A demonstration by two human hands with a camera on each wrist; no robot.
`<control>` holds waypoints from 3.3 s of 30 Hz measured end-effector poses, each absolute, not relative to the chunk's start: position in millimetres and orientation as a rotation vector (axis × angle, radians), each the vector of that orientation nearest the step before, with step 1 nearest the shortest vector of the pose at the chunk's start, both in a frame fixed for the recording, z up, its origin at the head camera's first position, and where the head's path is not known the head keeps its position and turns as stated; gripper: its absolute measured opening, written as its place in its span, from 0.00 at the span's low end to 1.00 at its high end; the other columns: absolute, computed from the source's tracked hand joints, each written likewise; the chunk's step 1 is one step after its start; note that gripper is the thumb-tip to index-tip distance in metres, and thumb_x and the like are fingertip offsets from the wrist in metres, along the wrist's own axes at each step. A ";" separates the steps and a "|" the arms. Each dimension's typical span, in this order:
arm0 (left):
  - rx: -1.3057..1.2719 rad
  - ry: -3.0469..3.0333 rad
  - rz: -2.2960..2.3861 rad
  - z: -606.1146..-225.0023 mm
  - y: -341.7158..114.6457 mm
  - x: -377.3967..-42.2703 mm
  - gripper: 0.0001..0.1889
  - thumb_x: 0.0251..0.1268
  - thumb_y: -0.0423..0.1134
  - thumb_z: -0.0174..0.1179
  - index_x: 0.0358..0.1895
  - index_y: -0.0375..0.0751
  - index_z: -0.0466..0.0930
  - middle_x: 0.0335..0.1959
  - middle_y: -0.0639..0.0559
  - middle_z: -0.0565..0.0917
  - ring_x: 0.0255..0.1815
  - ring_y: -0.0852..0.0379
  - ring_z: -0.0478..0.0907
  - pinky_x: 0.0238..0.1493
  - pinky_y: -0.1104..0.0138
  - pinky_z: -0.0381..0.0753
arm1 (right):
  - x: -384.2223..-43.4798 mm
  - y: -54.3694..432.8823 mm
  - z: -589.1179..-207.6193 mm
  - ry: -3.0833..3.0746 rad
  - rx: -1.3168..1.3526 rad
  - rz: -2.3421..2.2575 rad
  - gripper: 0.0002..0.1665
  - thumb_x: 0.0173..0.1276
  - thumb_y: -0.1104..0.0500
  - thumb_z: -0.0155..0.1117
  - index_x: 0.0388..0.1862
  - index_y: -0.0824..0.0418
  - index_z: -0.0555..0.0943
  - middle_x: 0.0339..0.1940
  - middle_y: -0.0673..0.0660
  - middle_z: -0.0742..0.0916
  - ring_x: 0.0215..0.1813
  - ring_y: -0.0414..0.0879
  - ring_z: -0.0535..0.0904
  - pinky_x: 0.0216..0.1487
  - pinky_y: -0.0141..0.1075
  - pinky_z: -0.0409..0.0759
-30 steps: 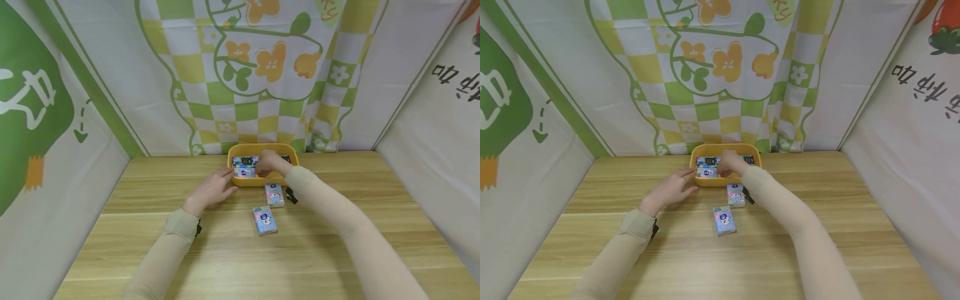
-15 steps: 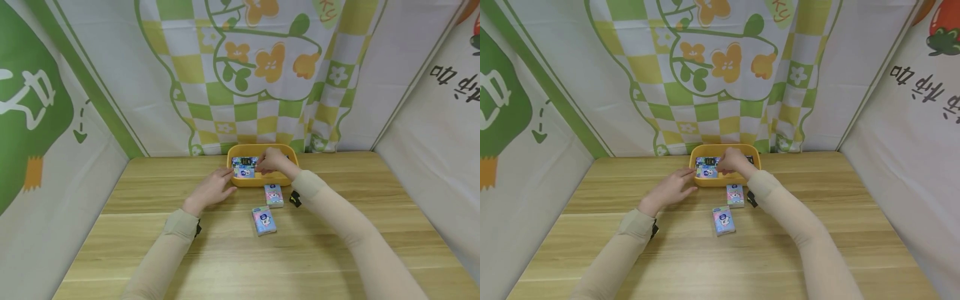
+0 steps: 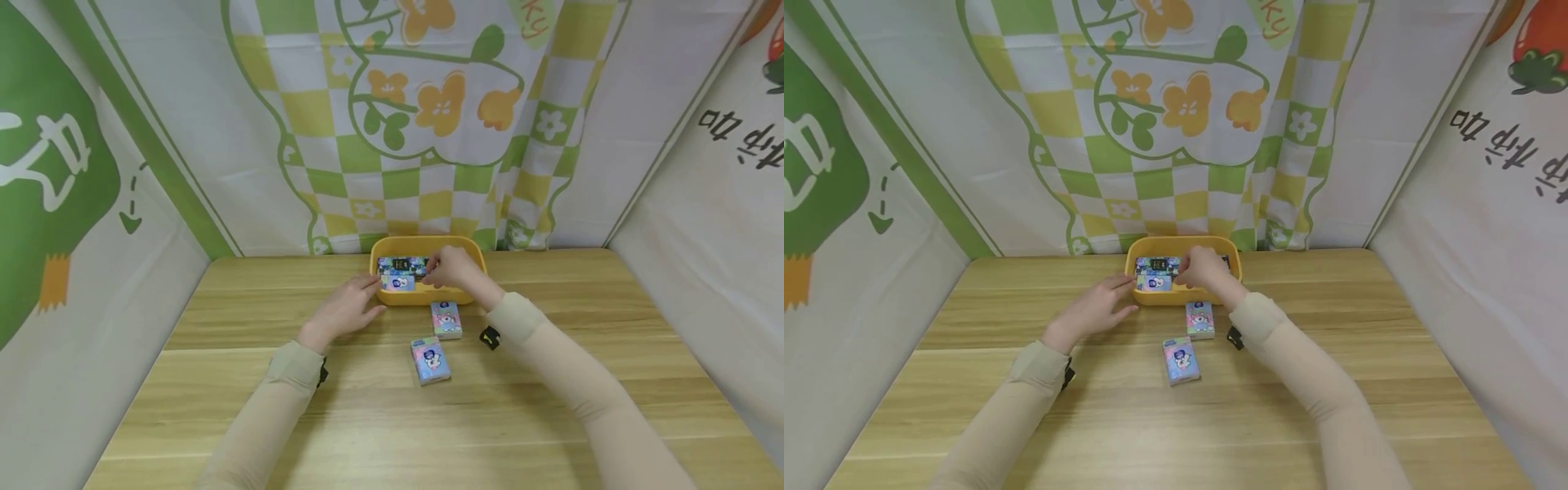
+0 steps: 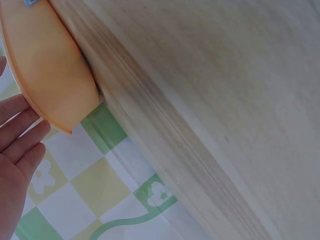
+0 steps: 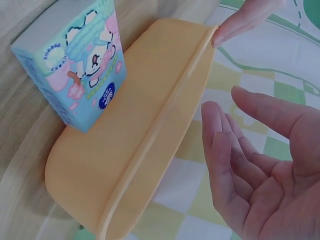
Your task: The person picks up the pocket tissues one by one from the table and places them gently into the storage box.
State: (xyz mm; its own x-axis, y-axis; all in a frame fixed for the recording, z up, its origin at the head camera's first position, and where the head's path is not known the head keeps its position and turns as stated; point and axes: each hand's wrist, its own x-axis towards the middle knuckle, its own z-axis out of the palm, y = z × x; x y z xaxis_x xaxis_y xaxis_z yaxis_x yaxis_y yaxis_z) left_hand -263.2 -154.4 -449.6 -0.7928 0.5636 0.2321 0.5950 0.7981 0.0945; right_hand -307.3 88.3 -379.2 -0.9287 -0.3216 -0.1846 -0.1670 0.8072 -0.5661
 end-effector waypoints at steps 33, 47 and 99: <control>-0.900 -2.778 -0.266 -450.8 -153.6 -262.0 0.29 0.67 0.49 0.57 0.62 0.30 0.71 0.64 0.36 0.72 0.66 0.41 0.69 0.69 0.52 0.67 | -265.0 115.8 -402.2 2.930 -0.412 -0.703 0.15 0.62 0.47 0.66 0.36 0.58 0.83 0.30 0.54 0.88 0.26 0.42 0.80 0.23 0.32 0.77; -0.904 -2.772 -0.274 -454.0 -153.8 -264.3 0.29 0.66 0.48 0.58 0.62 0.30 0.72 0.63 0.36 0.73 0.65 0.41 0.69 0.69 0.53 0.67 | -247.8 120.3 -414.8 2.916 -0.334 -0.675 0.11 0.61 0.49 0.67 0.34 0.56 0.83 0.27 0.51 0.85 0.24 0.43 0.77 0.20 0.32 0.74; -0.903 -2.795 -0.267 -452.2 -152.1 -263.4 0.29 0.67 0.48 0.58 0.62 0.29 0.71 0.64 0.35 0.72 0.66 0.41 0.68 0.71 0.52 0.65 | -267.8 131.4 -450.9 2.718 -0.151 -0.681 0.28 0.54 0.41 0.72 0.12 0.55 0.68 0.11 0.48 0.69 0.16 0.39 0.62 0.15 0.29 0.59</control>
